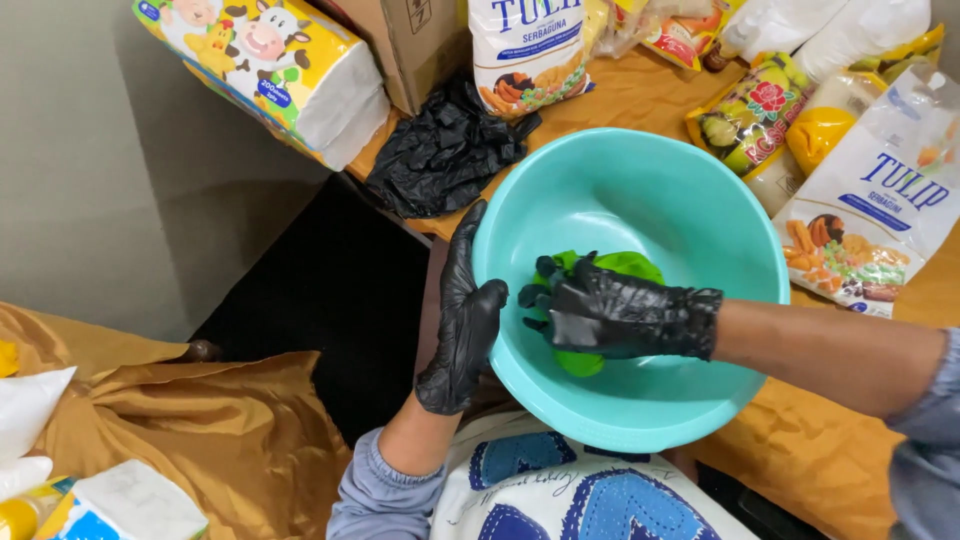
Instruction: The person is kneading a ball of green-colored dough inside a blue plastic bowl using both hands.
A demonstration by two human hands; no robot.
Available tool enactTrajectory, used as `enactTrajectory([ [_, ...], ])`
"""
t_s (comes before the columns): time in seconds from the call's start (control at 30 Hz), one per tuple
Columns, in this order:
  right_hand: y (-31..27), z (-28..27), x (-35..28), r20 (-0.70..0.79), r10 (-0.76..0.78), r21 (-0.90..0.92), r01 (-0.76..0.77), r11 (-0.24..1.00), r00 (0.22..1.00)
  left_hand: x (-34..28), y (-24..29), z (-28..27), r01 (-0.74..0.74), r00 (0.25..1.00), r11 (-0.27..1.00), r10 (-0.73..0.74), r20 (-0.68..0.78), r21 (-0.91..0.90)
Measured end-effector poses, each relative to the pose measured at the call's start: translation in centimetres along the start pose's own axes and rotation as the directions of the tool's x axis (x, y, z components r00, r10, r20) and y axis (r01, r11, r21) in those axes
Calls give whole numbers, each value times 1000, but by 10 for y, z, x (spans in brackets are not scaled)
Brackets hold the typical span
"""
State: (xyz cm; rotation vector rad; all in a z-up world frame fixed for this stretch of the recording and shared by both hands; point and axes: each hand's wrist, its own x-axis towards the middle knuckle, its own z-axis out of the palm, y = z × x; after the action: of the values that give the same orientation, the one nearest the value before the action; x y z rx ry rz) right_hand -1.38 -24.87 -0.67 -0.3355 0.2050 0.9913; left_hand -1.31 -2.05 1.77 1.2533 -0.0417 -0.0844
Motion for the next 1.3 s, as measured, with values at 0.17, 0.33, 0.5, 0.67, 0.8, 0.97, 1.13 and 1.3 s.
enactTrajectory([
  [0.17,-11,33,26,774,133,-171,407,-897,619,-2,-38,-4,-302,946,935,319,65,-185],
  [0.33,-33,49,8,633,-376,-691,275,-669,677,-8,-11,-10,-130,990,991,131,46,-29],
  [0.5,-55,83,-64,650,-451,-653,147,-743,611,-6,-13,-14,-64,998,995,62,29,75],
  [0.67,-74,86,-116,103,-474,-554,-345,-758,874,-6,-33,-16,-185,981,977,177,78,105],
  [0.8,-74,84,-81,336,-243,-437,-78,-896,910,-2,-40,-13,-152,987,983,145,71,105],
  [0.97,-109,-19,-45,318,-9,198,-76,-977,948,-5,-8,-10,-100,981,993,108,159,-58],
  [1.13,-95,8,-6,136,-66,168,-89,-982,988,-4,-13,-12,-172,975,985,171,140,-4],
  [1.3,-80,23,22,257,-350,-248,-289,-925,901,-4,1,-8,-105,989,992,96,114,73],
])
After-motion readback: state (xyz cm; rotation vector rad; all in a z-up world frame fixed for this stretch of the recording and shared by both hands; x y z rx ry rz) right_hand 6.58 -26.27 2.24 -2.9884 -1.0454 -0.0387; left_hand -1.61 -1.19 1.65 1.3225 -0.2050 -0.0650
